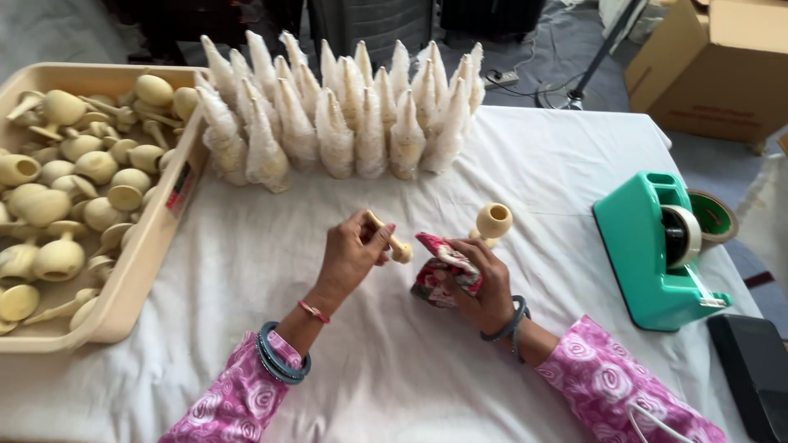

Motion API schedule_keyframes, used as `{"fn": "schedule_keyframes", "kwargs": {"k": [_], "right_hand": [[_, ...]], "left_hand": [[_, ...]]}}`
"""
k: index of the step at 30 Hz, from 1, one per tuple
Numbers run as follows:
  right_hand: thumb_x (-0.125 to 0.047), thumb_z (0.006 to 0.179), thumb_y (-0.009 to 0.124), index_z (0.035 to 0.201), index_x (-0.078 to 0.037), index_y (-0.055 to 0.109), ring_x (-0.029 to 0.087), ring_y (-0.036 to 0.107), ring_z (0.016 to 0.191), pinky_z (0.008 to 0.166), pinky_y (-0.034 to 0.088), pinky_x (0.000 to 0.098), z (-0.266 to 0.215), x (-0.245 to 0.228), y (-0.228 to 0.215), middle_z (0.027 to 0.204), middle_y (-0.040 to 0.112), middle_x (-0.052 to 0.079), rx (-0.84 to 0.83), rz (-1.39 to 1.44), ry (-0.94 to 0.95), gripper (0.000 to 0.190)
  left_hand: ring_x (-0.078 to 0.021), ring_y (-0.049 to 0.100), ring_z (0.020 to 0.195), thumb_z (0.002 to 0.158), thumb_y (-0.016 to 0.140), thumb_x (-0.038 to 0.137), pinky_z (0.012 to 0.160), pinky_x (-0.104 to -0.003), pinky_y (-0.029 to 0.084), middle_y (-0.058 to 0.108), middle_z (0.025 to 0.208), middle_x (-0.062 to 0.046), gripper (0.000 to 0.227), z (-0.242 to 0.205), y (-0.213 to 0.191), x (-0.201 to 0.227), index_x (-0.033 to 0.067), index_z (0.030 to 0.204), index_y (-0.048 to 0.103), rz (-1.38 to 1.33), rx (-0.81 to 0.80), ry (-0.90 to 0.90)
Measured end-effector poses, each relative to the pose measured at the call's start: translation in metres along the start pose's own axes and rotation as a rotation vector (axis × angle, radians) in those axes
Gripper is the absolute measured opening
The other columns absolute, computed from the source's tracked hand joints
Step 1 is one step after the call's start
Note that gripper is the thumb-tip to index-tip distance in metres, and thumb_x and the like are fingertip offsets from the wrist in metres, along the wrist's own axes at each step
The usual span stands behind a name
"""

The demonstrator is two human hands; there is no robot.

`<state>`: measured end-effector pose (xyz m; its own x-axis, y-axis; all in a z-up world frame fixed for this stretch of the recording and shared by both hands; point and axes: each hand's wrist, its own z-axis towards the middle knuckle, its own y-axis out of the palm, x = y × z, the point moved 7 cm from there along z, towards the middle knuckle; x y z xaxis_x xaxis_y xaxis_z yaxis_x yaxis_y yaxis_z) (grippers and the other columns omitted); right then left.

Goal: The person wipes a wooden maraca base with a cloth, then inserts a wooden stick into it. They place the assembled maraca on a sheet of bubble wrap and begin wrapping it. The workspace contains a tray of maraca parts and a row of already wrapped maracas.

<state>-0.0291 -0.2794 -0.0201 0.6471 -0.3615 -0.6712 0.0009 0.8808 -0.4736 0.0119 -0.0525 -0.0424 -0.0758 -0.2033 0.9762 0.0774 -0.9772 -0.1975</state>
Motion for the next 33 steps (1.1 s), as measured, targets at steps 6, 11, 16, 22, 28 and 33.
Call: {"fn": "schedule_keyframes", "kwargs": {"k": [6, 11, 16, 22, 28, 33], "right_hand": [[-0.016, 0.069, 0.085, 0.129, 0.003, 0.061, 0.042, 0.067, 0.104, 0.082, 0.055, 0.0441, 0.019, -0.032, 0.019, 0.122, 0.065, 0.024, -0.151, -0.330, -0.091, 0.068], [-0.009, 0.087, 0.078, 0.127, 0.001, 0.063, 0.023, 0.073, 0.101, 0.088, 0.060, 0.0338, 0.005, 0.020, 0.022, 0.113, 0.072, 0.012, -0.276, 0.357, 0.152, 0.044], [-0.007, 0.088, 0.072, 0.124, -0.002, 0.062, 0.010, 0.070, 0.093, 0.083, 0.059, 0.0290, 0.005, 0.045, 0.034, 0.106, 0.074, 0.004, -0.360, 0.815, 0.492, 0.038], [-0.012, 0.090, 0.074, 0.119, -0.004, 0.067, 0.011, 0.074, 0.085, 0.079, 0.061, 0.0301, 0.020, 0.022, 0.000, 0.095, 0.077, 0.004, 0.032, 0.185, 0.287, 0.031], [-0.009, 0.079, 0.078, 0.121, -0.001, 0.065, 0.019, 0.072, 0.093, 0.081, 0.058, 0.0329, 0.027, -0.012, -0.022, 0.103, 0.071, 0.008, 0.130, -0.108, -0.005, 0.045], [-0.009, 0.094, 0.076, 0.115, 0.001, 0.069, 0.016, 0.072, 0.093, 0.082, 0.062, 0.0341, 0.019, 0.046, -0.010, 0.104, 0.073, 0.005, -0.081, 0.642, 0.324, 0.024]], "left_hand": [[-0.0155, 0.073, 0.070, 0.100, 0.068, 0.013, 0.061, -0.033, 0.057, 0.075, 0.081, -0.011, 0.015, -0.024, 0.038, 0.038, -0.0005, 0.095, 0.064, 0.066, -0.014, 0.317], [-0.0189, 0.072, 0.074, 0.100, 0.068, 0.012, 0.064, -0.036, 0.057, 0.072, 0.083, -0.014, 0.015, -0.020, 0.044, 0.073, -0.0010, 0.100, 0.061, 0.157, -0.313, 0.500], [-0.0139, 0.069, 0.072, 0.100, 0.067, 0.016, 0.063, -0.032, 0.058, 0.071, 0.081, -0.011, 0.018, -0.003, 0.049, 0.069, -0.0004, 0.104, 0.062, 0.020, -0.515, 0.387], [-0.0146, 0.062, 0.061, 0.100, 0.072, 0.021, 0.057, -0.030, 0.052, 0.072, 0.074, -0.010, 0.023, 0.019, 0.058, 0.069, -0.0005, 0.093, 0.068, 0.156, -0.240, 0.446], [-0.0105, 0.073, 0.063, 0.098, 0.071, 0.022, 0.054, -0.030, 0.056, 0.075, 0.072, -0.012, 0.027, 0.028, 0.073, 0.093, 0.0006, 0.082, 0.064, 0.079, -0.205, 0.377], [-0.0082, 0.064, 0.055, 0.100, 0.064, 0.023, 0.045, -0.025, 0.053, 0.071, 0.072, -0.005, 0.022, 0.034, 0.074, 0.116, 0.0020, 0.092, 0.063, 0.052, -0.586, 0.320]]}}
